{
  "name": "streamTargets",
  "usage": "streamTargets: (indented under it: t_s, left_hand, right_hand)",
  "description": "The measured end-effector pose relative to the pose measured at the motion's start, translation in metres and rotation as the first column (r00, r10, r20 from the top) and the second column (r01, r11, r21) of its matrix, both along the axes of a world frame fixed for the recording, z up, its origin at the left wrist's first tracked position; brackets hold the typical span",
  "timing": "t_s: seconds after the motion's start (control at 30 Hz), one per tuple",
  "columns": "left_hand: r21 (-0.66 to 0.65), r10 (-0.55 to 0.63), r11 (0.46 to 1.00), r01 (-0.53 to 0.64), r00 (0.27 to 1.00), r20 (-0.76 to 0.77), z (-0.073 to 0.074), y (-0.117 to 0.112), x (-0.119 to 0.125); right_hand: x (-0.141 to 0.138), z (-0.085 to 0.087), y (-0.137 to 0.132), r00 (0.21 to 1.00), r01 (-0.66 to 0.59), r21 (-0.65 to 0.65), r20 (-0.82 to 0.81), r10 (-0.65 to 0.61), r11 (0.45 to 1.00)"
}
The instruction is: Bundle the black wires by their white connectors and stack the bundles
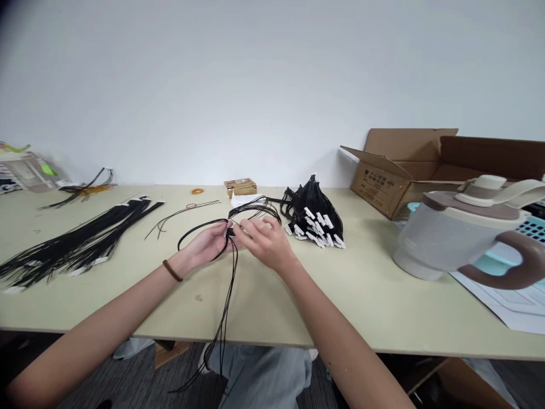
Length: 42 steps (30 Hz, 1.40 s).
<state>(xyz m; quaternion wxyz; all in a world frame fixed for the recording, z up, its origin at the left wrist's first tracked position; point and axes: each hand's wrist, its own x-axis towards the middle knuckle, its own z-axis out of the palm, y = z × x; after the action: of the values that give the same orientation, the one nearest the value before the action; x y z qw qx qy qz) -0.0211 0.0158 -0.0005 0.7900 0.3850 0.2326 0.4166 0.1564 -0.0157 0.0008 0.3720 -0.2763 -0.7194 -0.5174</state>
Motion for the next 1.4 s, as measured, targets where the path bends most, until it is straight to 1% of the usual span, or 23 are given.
streamTargets:
  t_s: [0.07, 0.1, 0.13, 0.2, 0.27, 0.3, 0.37, 0.43, 0.5, 0.6, 0.7, 0.8, 0.9, 1.13, 1.4]
  left_hand:
    - [0.004, -0.008, 1.000, 0.008, 1.000, 0.022, 0.001, -0.001, 0.000]
    - [0.006, -0.016, 1.000, 0.015, 0.999, 0.030, 0.002, -0.002, 0.001]
    - [0.008, -0.029, 1.000, 0.028, 0.999, 0.037, 0.002, -0.002, 0.001]
    - [0.007, -0.048, 0.999, 0.048, 0.998, 0.044, 0.004, -0.003, 0.001]
    - [-0.006, -0.034, 0.999, 0.034, 0.999, 0.036, 0.004, -0.003, 0.001]
    - [-0.015, -0.015, 1.000, 0.015, 0.999, 0.031, 0.003, -0.003, 0.001]
    - [-0.025, 0.034, 0.999, -0.033, 0.999, 0.028, 0.002, -0.001, 0.000]
    - [-0.018, 0.072, 0.997, -0.071, 0.997, 0.028, 0.000, 0.000, 0.000]
    - [-0.008, 0.083, 0.996, -0.083, 0.996, 0.026, 0.000, 0.001, 0.000]
    - [0.003, 0.021, 1.000, -0.022, 0.999, 0.046, 0.002, -0.002, 0.001]
    - [0.024, -0.047, 0.999, 0.045, 0.996, 0.076, 0.004, -0.006, 0.003]
    - [0.042, -0.078, 0.996, 0.075, 0.994, 0.080, 0.006, -0.010, 0.005]
    - [0.061, -0.097, 0.994, 0.093, 0.993, 0.072, 0.007, -0.012, 0.005]
    - [0.058, -0.101, 0.994, 0.097, 0.992, 0.075, 0.006, -0.013, 0.006]
    - [0.062, -0.115, 0.992, 0.111, 0.991, 0.066, 0.005, -0.014, 0.006]
  right_hand:
    - [-0.005, -0.002, -0.002, 0.997, -0.039, 0.009, 0.072, 0.038, 0.999]
    - [-0.006, -0.002, -0.002, 0.996, -0.049, 0.020, 0.074, 0.048, 0.999]
    - [-0.006, -0.001, -0.002, 0.997, -0.053, 0.038, 0.050, 0.051, 0.998]
    - [-0.003, 0.002, -0.003, 0.998, -0.032, 0.086, -0.051, 0.036, 0.996]
    - [0.000, 0.007, -0.003, 0.990, 0.001, 0.142, -0.141, 0.019, 0.990]
    - [0.000, 0.008, -0.004, 0.989, 0.002, 0.164, -0.143, 0.022, 0.987]
    - [-0.002, 0.009, -0.006, 0.996, -0.062, 0.172, -0.054, 0.072, 0.983]
    - [-0.006, 0.006, -0.007, 0.984, -0.169, 0.096, 0.067, 0.163, 0.981]
    - [-0.011, 0.002, -0.006, 0.971, -0.212, -0.041, 0.105, 0.216, 0.976]
    - [-0.014, -0.006, 0.000, 0.979, -0.171, -0.212, 0.073, 0.191, 0.962]
    - [-0.011, -0.010, 0.004, 0.985, -0.155, -0.278, 0.027, 0.169, 0.948]
    - [-0.010, -0.013, 0.006, 0.989, -0.143, -0.304, -0.001, 0.150, 0.942]
    - [-0.011, -0.014, 0.005, 0.991, -0.129, -0.300, -0.007, 0.133, 0.945]
    - [-0.012, -0.017, 0.007, 0.992, -0.126, -0.258, -0.029, 0.122, 0.958]
    - [-0.012, -0.019, 0.008, 0.994, -0.103, -0.272, -0.048, 0.094, 0.957]
